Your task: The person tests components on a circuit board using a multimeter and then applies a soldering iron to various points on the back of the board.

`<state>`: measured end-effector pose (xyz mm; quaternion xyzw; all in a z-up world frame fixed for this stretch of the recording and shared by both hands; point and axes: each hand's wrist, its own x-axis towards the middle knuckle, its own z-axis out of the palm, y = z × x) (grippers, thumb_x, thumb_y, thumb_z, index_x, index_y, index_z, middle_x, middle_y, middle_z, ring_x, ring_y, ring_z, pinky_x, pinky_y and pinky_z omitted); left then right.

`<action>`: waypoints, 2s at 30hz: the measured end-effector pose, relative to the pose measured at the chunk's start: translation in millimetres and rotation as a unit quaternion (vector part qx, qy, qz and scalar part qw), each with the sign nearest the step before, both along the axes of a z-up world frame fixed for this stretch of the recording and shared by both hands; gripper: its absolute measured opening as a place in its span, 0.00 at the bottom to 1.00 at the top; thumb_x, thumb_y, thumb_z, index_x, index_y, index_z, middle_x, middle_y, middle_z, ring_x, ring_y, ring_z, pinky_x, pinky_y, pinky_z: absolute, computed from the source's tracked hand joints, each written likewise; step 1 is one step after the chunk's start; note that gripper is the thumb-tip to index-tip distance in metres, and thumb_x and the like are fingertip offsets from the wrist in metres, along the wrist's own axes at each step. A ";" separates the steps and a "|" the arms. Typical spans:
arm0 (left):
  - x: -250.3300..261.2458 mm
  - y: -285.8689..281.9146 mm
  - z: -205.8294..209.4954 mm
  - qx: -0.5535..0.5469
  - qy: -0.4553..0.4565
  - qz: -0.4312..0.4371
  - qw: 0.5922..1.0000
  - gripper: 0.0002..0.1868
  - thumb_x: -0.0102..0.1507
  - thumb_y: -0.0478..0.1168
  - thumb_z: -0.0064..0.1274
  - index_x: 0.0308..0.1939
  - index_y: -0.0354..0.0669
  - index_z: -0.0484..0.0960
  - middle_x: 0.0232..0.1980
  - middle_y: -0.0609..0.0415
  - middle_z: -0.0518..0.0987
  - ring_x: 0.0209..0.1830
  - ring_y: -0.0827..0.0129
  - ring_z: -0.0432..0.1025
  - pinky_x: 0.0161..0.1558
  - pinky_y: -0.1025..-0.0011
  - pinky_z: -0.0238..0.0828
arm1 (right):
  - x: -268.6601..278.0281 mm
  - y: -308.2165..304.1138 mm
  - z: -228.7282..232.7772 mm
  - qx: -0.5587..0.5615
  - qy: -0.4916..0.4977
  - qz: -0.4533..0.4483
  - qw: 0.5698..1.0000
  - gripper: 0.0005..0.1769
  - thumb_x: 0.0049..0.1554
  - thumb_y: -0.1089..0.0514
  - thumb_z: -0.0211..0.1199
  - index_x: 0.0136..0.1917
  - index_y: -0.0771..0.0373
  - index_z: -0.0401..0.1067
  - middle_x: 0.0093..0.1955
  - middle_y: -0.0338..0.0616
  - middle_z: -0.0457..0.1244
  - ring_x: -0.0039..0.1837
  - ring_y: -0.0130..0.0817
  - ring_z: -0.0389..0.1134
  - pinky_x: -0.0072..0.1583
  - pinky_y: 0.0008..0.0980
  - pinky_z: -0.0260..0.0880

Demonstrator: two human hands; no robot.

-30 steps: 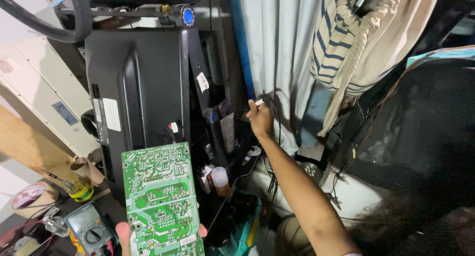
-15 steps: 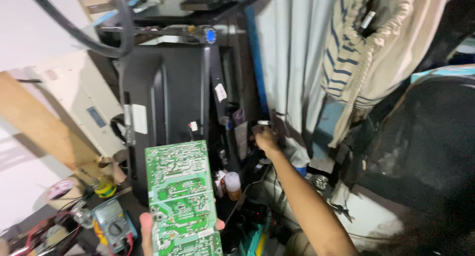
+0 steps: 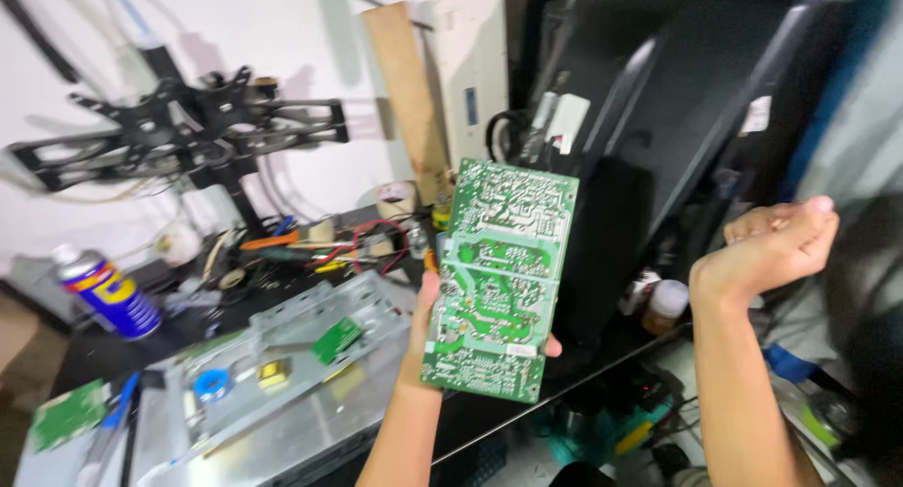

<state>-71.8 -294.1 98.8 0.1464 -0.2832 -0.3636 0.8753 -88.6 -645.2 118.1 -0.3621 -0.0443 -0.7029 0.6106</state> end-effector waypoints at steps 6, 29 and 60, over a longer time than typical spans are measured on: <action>23.9 89.8 0.3 0.032 -0.155 0.040 0.987 0.52 0.67 0.71 0.48 0.81 0.35 0.57 0.73 0.32 0.68 0.68 0.38 0.71 0.68 0.45 0.67 | 10.2 190.1 26.4 -0.236 0.147 0.138 0.951 0.21 0.77 0.47 0.53 0.50 0.67 0.67 0.39 0.41 0.62 0.39 0.24 0.59 0.43 0.23 0.59; 91.5 342.4 -78.5 0.208 0.043 0.527 0.823 0.13 0.73 0.42 0.52 0.52 0.33 0.78 0.45 0.52 0.81 0.42 0.71 0.76 0.44 0.70 0.76 | 119.9 503.4 -54.1 -0.132 0.397 0.679 0.603 0.23 0.63 0.52 0.51 0.66 0.67 0.68 0.60 0.46 0.67 0.55 0.32 0.71 0.56 0.34 0.74; 96.3 316.2 -139.0 0.484 -0.019 0.557 0.675 0.21 0.65 0.38 0.55 0.60 0.28 0.74 0.41 0.50 0.84 0.37 0.73 0.76 0.40 0.74 0.73 | 177.2 406.9 -116.8 -0.513 0.393 0.150 0.748 0.23 0.50 0.63 0.71 0.59 0.67 0.73 0.53 0.50 0.67 0.48 0.36 0.68 0.50 0.35 0.70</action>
